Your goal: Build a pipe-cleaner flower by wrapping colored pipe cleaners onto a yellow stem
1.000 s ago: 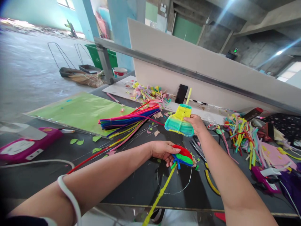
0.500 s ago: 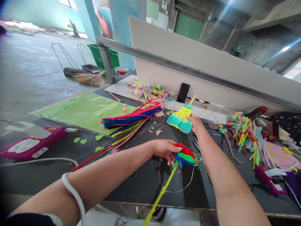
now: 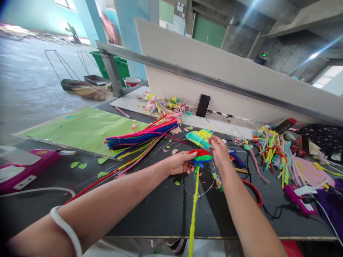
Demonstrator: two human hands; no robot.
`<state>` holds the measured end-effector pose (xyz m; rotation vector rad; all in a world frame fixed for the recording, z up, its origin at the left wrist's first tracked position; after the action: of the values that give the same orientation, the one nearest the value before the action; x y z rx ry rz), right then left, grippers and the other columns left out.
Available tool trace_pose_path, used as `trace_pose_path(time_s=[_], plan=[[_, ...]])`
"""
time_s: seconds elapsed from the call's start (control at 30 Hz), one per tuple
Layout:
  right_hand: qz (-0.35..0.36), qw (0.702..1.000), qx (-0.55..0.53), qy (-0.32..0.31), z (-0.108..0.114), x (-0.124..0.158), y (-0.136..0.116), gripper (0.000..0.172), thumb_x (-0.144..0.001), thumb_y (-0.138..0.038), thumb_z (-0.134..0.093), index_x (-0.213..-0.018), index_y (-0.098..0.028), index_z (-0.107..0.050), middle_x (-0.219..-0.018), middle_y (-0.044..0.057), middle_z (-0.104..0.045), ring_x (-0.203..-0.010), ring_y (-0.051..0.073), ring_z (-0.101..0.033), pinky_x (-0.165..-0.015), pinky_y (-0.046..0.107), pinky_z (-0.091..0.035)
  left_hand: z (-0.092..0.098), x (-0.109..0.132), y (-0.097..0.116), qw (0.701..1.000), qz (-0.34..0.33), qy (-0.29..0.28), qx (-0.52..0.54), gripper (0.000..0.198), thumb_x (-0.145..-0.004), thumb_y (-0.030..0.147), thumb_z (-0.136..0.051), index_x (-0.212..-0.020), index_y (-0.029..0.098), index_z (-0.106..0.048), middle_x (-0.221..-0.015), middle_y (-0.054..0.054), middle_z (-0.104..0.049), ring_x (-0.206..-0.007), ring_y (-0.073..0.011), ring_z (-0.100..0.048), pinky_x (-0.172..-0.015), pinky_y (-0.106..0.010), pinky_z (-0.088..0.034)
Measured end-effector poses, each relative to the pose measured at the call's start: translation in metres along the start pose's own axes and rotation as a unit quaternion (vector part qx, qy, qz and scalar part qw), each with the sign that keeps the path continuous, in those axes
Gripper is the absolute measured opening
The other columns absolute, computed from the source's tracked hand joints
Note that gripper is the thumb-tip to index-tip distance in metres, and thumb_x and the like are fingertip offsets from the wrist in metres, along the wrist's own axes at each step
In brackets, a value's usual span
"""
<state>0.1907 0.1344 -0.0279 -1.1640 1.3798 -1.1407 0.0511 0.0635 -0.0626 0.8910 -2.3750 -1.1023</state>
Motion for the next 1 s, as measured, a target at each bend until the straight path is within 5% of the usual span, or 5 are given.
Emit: trace_pose_path(time_s=[0.2,0.37,0.6,1.0], plan=[[-0.061,0.995,-0.005,-0.082,-0.017,0.037,0.005,0.045,-0.078,-0.062,-0.056,-0.101,-0.024,-0.065,-0.094,0.005,-0.071,-0.083,0.022,-0.065,-0.065,0.032,-0.05,0.019,-0.002,0.012,0.993,-0.06,0.1,0.027,0.032,-0.083,0.039,-0.063,-0.095,0.009,-0.063,-0.064,-0.006,-0.064,-0.051,-0.0119,-0.06,-0.045,-0.02,-0.047],[-0.055,0.992,0.035,-0.108,-0.022,0.042,0.006,0.035,-0.067,-0.044,-0.075,-0.093,-0.021,-0.068,-0.078,0.002,-0.068,-0.067,0.016,-0.059,-0.058,0.026,-0.044,0.022,-0.002,0.014,0.99,-0.069,0.117,0.026,0.032,-0.082,0.038,-0.064,-0.098,0.009,-0.064,-0.062,-0.005,-0.064,-0.052,-0.0127,-0.061,-0.046,-0.021,-0.049],[-0.085,0.986,0.05,-0.134,-0.027,0.049,0.015,0.031,-0.066,-0.043,-0.075,-0.084,-0.019,-0.069,-0.062,-0.001,-0.062,-0.049,0.011,-0.048,-0.048,0.025,-0.04,0.023,-0.001,0.01,0.991,-0.059,0.118,-0.005,0.033,-0.071,0.022,-0.076,-0.1,0.01,-0.065,-0.068,-0.004,-0.066,-0.052,-0.0095,-0.06,-0.047,-0.019,-0.05],[-0.092,0.991,0.039,-0.089,-0.027,0.055,0.011,0.02,-0.064,-0.035,-0.075,-0.065,-0.018,-0.066,-0.048,-0.003,-0.052,-0.042,0.009,-0.042,-0.04,0.023,-0.033,0.016,0.002,0.012,0.986,-0.045,0.154,-0.052,0.029,-0.068,0.019,-0.077,-0.092,0.009,-0.065,-0.059,-0.002,-0.063,-0.046,-0.0095,-0.057,-0.044,-0.02,-0.051]])
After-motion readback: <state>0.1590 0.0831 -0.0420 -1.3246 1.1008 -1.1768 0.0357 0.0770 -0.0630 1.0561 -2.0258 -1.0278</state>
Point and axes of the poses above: each hand's wrist, its own x-axis away from the middle knuckle, its own z-axis out of the back of the hand, y = z × x, the point moved 8 cm from there along -x, towards the middle knuckle
